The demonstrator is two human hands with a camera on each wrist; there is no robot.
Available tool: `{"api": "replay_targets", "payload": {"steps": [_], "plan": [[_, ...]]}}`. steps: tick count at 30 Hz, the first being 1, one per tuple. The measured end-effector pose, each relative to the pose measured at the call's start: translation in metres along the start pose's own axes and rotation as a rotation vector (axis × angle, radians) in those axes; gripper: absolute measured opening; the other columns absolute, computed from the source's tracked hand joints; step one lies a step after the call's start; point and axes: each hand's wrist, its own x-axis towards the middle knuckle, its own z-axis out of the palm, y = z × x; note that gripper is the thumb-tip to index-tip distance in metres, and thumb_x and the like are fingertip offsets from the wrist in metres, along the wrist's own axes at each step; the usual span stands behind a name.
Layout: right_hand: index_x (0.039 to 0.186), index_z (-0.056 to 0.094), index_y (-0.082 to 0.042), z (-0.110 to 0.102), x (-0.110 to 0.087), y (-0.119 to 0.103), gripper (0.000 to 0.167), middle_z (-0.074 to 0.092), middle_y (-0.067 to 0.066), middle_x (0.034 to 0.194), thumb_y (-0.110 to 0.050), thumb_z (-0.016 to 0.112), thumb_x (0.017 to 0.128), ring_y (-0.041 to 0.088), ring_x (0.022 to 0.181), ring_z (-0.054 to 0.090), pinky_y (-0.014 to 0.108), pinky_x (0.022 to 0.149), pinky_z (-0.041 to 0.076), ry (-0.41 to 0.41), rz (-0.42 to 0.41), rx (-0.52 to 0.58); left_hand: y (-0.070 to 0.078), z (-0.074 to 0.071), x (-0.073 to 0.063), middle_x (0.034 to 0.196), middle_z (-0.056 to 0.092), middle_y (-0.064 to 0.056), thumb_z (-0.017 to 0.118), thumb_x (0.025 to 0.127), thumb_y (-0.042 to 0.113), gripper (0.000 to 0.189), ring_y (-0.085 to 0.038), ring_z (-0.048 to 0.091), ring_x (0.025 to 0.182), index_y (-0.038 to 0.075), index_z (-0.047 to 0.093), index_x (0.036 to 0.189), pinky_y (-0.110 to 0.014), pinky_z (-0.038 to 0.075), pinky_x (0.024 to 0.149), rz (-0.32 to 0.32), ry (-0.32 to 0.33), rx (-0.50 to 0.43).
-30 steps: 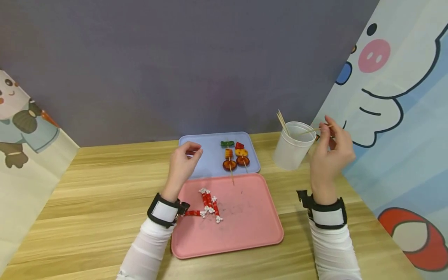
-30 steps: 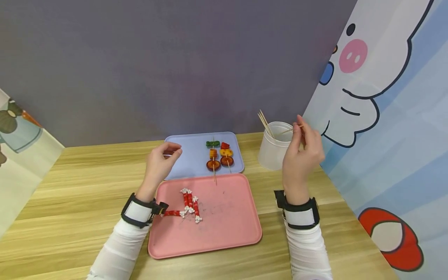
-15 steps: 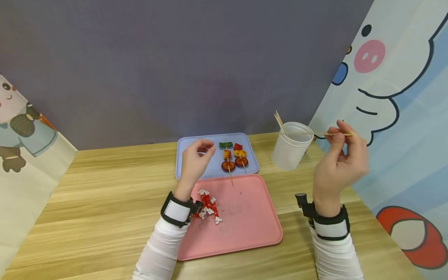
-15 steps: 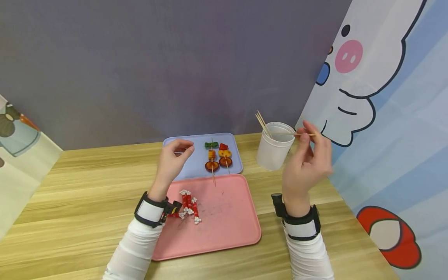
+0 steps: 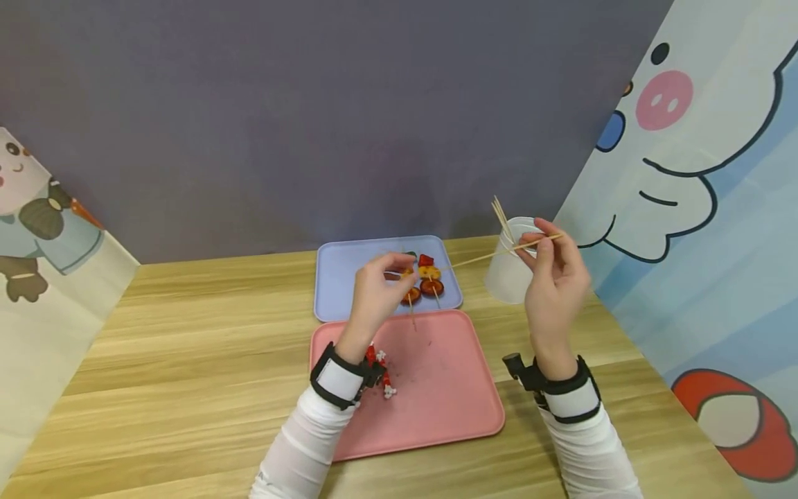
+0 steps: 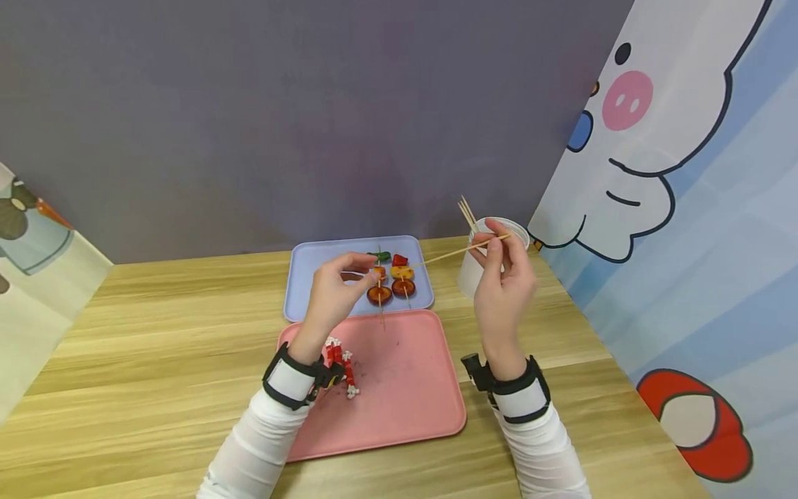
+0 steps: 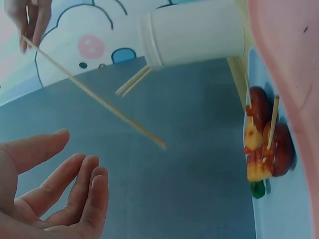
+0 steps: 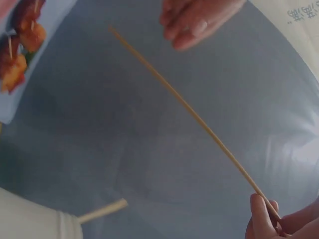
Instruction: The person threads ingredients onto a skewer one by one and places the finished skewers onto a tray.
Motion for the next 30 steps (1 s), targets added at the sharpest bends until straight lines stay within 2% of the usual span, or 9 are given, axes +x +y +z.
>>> {"api": "replay_targets", "payload": {"steps": [3, 8, 12, 17, 21, 26, 30], "plan": [[0.114, 0.063, 0.004, 0.003, -0.002, 0.009, 0.025, 0.064, 0.008, 0.091, -0.008, 0.05, 0.096, 0.02, 0.088, 0.065, 0.025, 0.079, 0.055, -0.041, 0.026, 0.011, 0.003, 0.006, -0.003, 0.1, 0.069, -0.009, 0.076, 0.078, 0.009, 0.028, -0.024, 0.066, 0.092, 0.008, 0.07, 0.106, -0.037, 0.055, 0.08, 0.002, -0.037, 0.031], [0.116, 0.061, 0.006, 0.01, -0.011, 0.018, 0.026, 0.063, 0.008, 0.091, -0.008, 0.049, 0.097, 0.018, 0.089, 0.065, 0.023, 0.08, 0.055, -0.107, 0.118, 0.02, 0.007, 0.014, -0.007, 0.1, 0.068, -0.006, 0.077, 0.077, 0.01, 0.03, -0.017, 0.063, 0.09, 0.01, 0.071, 0.107, -0.031, 0.054, 0.075, 0.022, -0.076, 0.114], [0.12, 0.058, 0.007, 0.016, -0.021, 0.023, 0.029, 0.062, 0.007, 0.093, -0.008, 0.047, 0.098, 0.016, 0.091, 0.066, 0.023, 0.082, 0.054, -0.168, 0.201, -0.009, 0.009, 0.019, -0.009, 0.098, 0.069, -0.008, 0.077, 0.078, 0.009, 0.028, -0.018, 0.063, 0.085, 0.01, 0.072, 0.105, -0.031, 0.054, 0.07, 0.032, -0.078, 0.129], [0.122, 0.054, 0.01, 0.024, -0.029, 0.025, 0.03, 0.061, 0.007, 0.094, -0.005, 0.043, 0.099, 0.014, 0.089, 0.066, 0.026, 0.083, 0.054, -0.214, 0.305, 0.043, 0.008, 0.024, -0.01, 0.096, 0.067, -0.01, 0.075, 0.08, 0.01, 0.024, -0.025, 0.063, 0.081, 0.009, 0.072, 0.104, -0.032, 0.054, 0.068, 0.046, -0.108, 0.127], [0.123, 0.052, 0.012, 0.028, -0.033, 0.026, 0.03, 0.062, 0.004, 0.092, -0.003, 0.041, 0.099, 0.014, 0.091, 0.065, 0.027, 0.084, 0.054, -0.242, 0.354, 0.054, 0.005, 0.027, -0.011, 0.092, 0.067, -0.006, 0.073, 0.082, 0.012, 0.018, -0.024, 0.062, 0.079, 0.01, 0.073, 0.1, -0.031, 0.053, 0.067, 0.054, -0.11, 0.16], [0.123, 0.054, 0.009, 0.031, -0.037, 0.03, 0.03, 0.062, 0.002, 0.093, -0.006, 0.042, 0.1, 0.024, 0.097, 0.064, 0.026, 0.084, 0.054, -0.255, 0.389, 0.037, 0.003, 0.029, -0.011, 0.086, 0.068, 0.0, 0.073, 0.083, 0.015, 0.01, -0.013, 0.059, 0.073, 0.011, 0.075, 0.093, -0.022, 0.046, 0.062, 0.042, -0.111, 0.214], [0.123, 0.055, 0.007, 0.032, -0.039, 0.033, 0.031, 0.062, 0.005, 0.095, -0.01, 0.044, 0.1, 0.027, 0.099, 0.064, 0.026, 0.084, 0.054, -0.256, 0.401, 0.026, 0.003, 0.029, -0.012, 0.086, 0.069, 0.0, 0.073, 0.083, 0.014, 0.009, -0.011, 0.057, 0.071, 0.011, 0.075, 0.092, -0.021, 0.046, 0.062, 0.034, -0.115, 0.219]]}}
